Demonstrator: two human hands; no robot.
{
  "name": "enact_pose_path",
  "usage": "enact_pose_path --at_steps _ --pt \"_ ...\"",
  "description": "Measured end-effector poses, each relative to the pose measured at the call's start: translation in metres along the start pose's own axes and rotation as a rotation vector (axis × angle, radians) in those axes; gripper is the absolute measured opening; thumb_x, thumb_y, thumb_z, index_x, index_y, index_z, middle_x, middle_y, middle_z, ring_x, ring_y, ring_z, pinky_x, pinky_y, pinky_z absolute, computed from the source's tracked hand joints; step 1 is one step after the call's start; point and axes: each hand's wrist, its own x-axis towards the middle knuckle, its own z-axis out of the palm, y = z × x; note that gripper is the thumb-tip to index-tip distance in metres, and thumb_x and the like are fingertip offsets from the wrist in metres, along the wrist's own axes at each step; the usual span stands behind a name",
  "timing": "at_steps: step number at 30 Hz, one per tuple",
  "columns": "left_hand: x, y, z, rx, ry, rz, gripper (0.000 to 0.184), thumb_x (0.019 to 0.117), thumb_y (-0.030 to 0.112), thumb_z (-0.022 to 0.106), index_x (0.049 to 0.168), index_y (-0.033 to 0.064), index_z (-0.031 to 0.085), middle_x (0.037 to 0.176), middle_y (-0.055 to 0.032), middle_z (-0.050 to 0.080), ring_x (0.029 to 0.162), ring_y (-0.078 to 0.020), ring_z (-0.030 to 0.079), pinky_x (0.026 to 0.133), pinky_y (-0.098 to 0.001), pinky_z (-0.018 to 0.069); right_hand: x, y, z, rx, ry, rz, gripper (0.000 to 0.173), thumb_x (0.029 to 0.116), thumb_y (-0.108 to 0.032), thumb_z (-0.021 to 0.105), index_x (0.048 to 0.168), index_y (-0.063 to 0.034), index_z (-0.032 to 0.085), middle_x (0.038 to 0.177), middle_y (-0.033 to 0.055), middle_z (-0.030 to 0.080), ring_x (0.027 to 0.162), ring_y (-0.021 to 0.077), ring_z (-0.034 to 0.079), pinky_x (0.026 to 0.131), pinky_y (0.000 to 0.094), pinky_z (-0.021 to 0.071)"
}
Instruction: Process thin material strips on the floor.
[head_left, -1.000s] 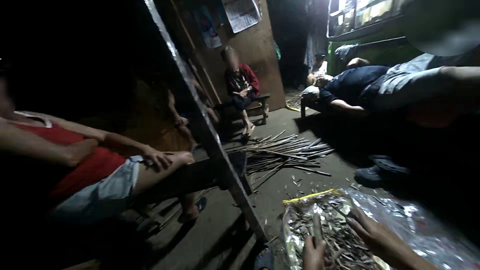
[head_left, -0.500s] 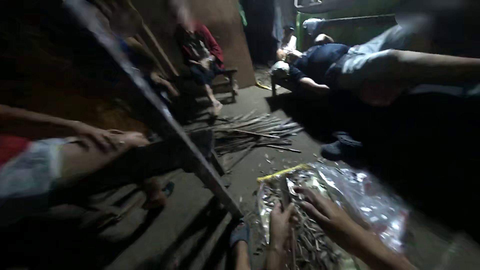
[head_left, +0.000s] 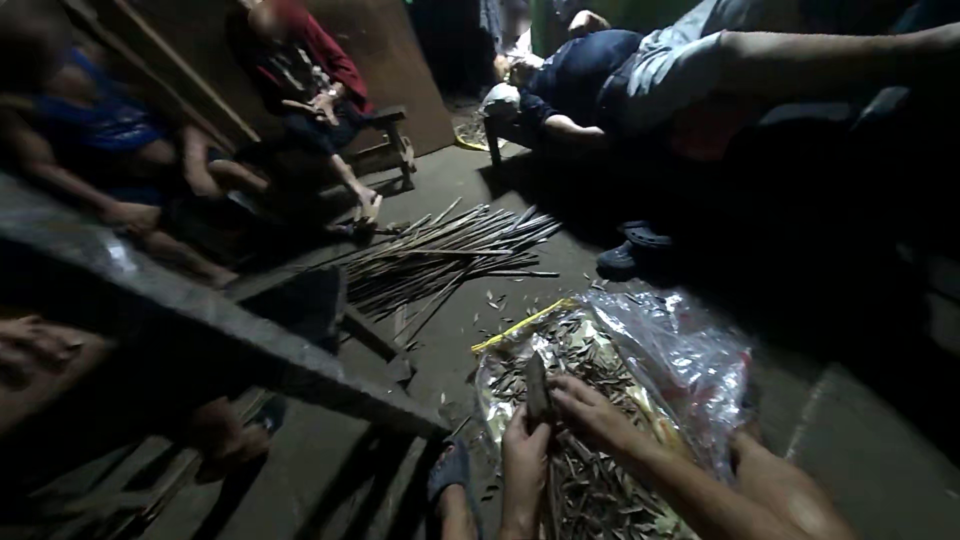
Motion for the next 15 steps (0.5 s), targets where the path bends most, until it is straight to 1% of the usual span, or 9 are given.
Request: enact_pose_path --at_steps 1,3,6,8,11,12,13,14,15 --pt "0.000 0.000 0.002 -0.007 0.000 -0.021 0.016 0.0935 -0.009 0.055 0.108 -0.0057 0.061 0.077 -0.0045 0.065 0.054 -0.0054 0.059 0.048 -0.0206 0.0509 0.002 0.006 -0.001 0.001 0.000 -0.016 0.043 0.1098 -0.026 0.041 0.144 -0.0022 0.048 0.099 0.0083 0.061 0.072 0.0087 0.052 0.066 0.0275 0.0451" --pt "-0.001 0.004 0.003 -0.029 0.006 -0.043 0.014 0.0936 -0.010 0.055 0.104 -0.0043 0.061 0.074 -0.0037 0.065 0.051 -0.0056 0.059 0.046 -0.0205 0.0502 0.006 0.010 -0.003 -0.008 -0.008 -0.067 0.040 0.1091 -0.026 0.042 0.140 -0.0008 0.050 0.097 0.0080 0.061 0.072 0.0082 0.052 0.067 0.0273 0.0456" --pt "-0.001 0.004 0.004 -0.078 -0.001 -0.033 0.016 0.0906 -0.012 0.053 0.101 -0.0032 0.061 0.070 -0.0032 0.065 0.049 -0.0062 0.058 0.044 -0.0210 0.0502 0.004 0.005 -0.006 -0.027 -0.028 -0.105 0.040 0.1091 -0.023 0.042 0.140 0.0008 0.049 0.104 0.0113 0.063 0.079 0.0096 0.056 0.073 0.0284 0.0479" --pt "-0.001 0.002 0.003 -0.075 -0.019 -0.009 0.021 0.0875 -0.013 0.052 0.103 -0.0023 0.062 0.074 -0.0020 0.067 0.052 -0.0052 0.060 0.047 -0.0210 0.0514 0.000 0.003 -0.008 -0.014 -0.042 -0.103 0.042 0.1090 -0.023 0.043 0.144 0.0011 0.046 0.108 0.0133 0.064 0.082 0.0109 0.058 0.075 0.0295 0.0494" --pt "-0.009 0.006 0.008 -0.050 -0.011 -0.023 0.025 0.0865 -0.015 0.054 0.105 -0.0013 0.063 0.078 0.0007 0.068 0.058 -0.0029 0.062 0.051 -0.0201 0.0531 -0.009 0.003 -0.007 -0.016 -0.031 -0.076 0.044 0.1085 -0.023 0.044 0.145 0.0010 0.044 0.102 0.0113 0.063 0.077 0.0091 0.055 0.071 0.0276 0.0477" --pt "-0.012 0.009 0.012 -0.052 -0.009 -0.028 0.024 0.0866 -0.015 0.055 0.105 -0.0018 0.063 0.078 0.0006 0.068 0.058 -0.0026 0.062 0.052 -0.0200 0.0533 -0.011 0.003 -0.007 -0.038 -0.014 -0.070 0.045 0.1082 -0.023 0.044 0.146 0.0015 0.043 0.102 0.0129 0.064 0.079 0.0113 0.057 0.074 0.0300 0.0489" --pt "-0.013 0.011 0.012 -0.054 -0.011 -0.027 0.024 0.0871 -0.014 0.055 0.106 -0.0030 0.064 0.080 -0.0003 0.068 0.059 -0.0029 0.062 0.053 -0.0207 0.0538 -0.011 0.002 -0.007 -0.060 -0.007 -0.069 0.047 0.1080 -0.023 0.045 0.147 0.0018 0.043 0.108 0.0155 0.066 0.086 0.0143 0.062 0.080 0.0332 0.0520" --pt "-0.013 0.013 0.008 -0.062 -0.007 -0.023 0.024 0.0878 -0.014 0.056 0.108 -0.0039 0.064 0.081 -0.0017 0.068 0.060 -0.0039 0.063 0.054 -0.0216 0.0539 -0.008 0.002 -0.003 -0.077 -0.009 -0.087 0.047 0.1079 -0.024 0.045 0.147 0.0021 0.043 0.111 0.0159 0.066 0.092 0.0155 0.064 0.085 0.0347 0.0532" --pt "-0.012 0.013 0.003 -0.075 -0.003 -0.026 0.022 0.0891 -0.013 0.056 0.107 -0.0037 0.065 0.081 -0.0020 0.068 0.060 -0.0044 0.062 0.054 -0.0215 0.0539 -0.005 0.004 0.000 -0.090 -0.012 -0.121 0.046 0.1077 -0.024 0.045 0.146 0.0024 0.044 0.111 0.0149 0.067 0.093 0.0149 0.065 0.086 0.0345 0.0531"
